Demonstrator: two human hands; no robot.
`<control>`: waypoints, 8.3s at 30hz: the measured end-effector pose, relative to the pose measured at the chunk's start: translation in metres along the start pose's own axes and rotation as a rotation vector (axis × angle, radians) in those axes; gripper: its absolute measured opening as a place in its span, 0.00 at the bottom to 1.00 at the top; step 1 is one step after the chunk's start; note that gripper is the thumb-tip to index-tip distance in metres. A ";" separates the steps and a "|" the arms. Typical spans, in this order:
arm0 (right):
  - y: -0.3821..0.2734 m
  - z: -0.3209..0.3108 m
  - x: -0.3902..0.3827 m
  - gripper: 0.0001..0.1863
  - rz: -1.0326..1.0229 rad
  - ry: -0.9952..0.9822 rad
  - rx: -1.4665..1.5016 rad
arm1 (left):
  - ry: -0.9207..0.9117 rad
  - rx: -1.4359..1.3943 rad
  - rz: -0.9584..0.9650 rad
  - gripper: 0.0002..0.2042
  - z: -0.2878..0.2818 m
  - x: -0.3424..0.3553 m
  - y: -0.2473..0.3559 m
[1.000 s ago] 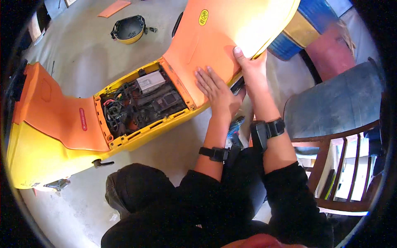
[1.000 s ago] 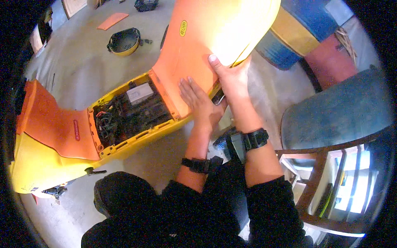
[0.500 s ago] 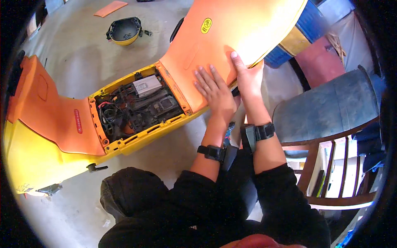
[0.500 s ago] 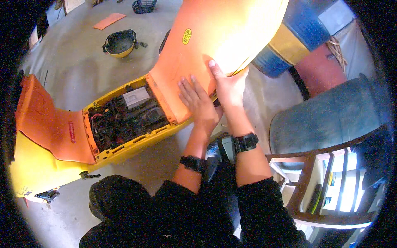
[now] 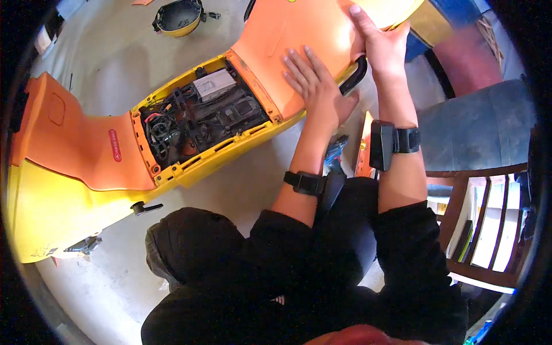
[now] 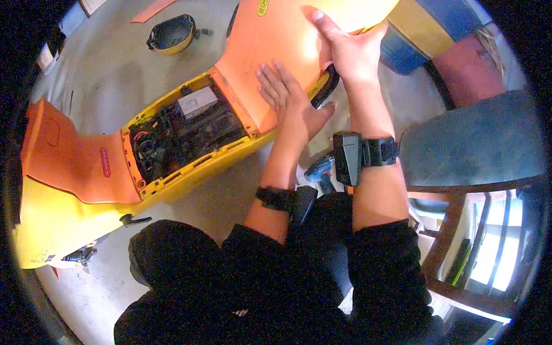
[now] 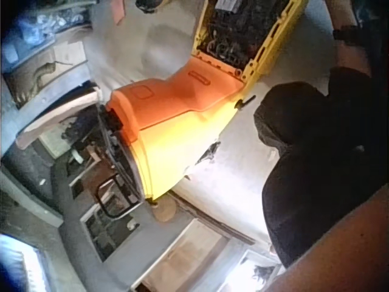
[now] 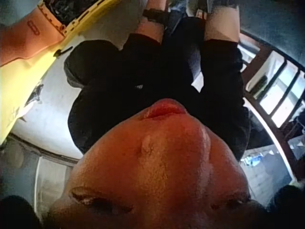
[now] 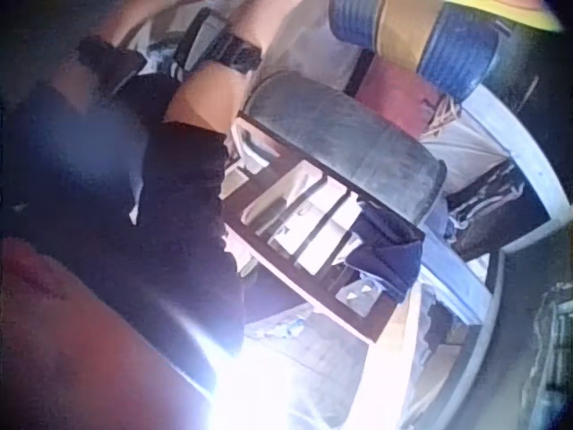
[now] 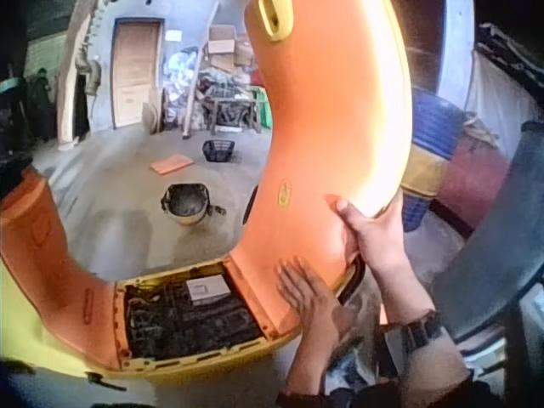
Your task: Repairing or assembling parts of a yellow electric scooter using an electric drill.
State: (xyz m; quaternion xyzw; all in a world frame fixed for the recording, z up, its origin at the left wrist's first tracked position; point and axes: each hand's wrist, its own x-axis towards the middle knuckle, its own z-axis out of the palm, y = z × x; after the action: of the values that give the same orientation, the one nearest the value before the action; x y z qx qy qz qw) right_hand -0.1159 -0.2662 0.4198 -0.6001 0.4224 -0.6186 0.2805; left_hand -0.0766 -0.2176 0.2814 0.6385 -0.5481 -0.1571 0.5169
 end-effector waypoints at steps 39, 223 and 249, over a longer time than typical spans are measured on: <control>0.091 -0.040 -0.032 0.29 0.062 -0.098 0.071 | 0.426 -0.020 -0.322 0.27 0.020 0.008 -0.049; 0.081 -0.036 -0.034 0.32 0.515 0.144 0.223 | 0.423 -0.093 -0.565 0.23 -0.002 0.011 -0.107; 0.060 -0.026 -0.032 0.41 0.163 -0.047 -0.088 | 0.430 0.211 -0.559 0.21 0.012 0.012 -0.064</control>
State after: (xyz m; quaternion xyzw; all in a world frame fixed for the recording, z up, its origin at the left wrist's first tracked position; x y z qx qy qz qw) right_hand -0.1467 -0.2631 0.3541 -0.5898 0.4898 -0.5606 0.3130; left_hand -0.0465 -0.2427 0.2276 0.8318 -0.2446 -0.0971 0.4888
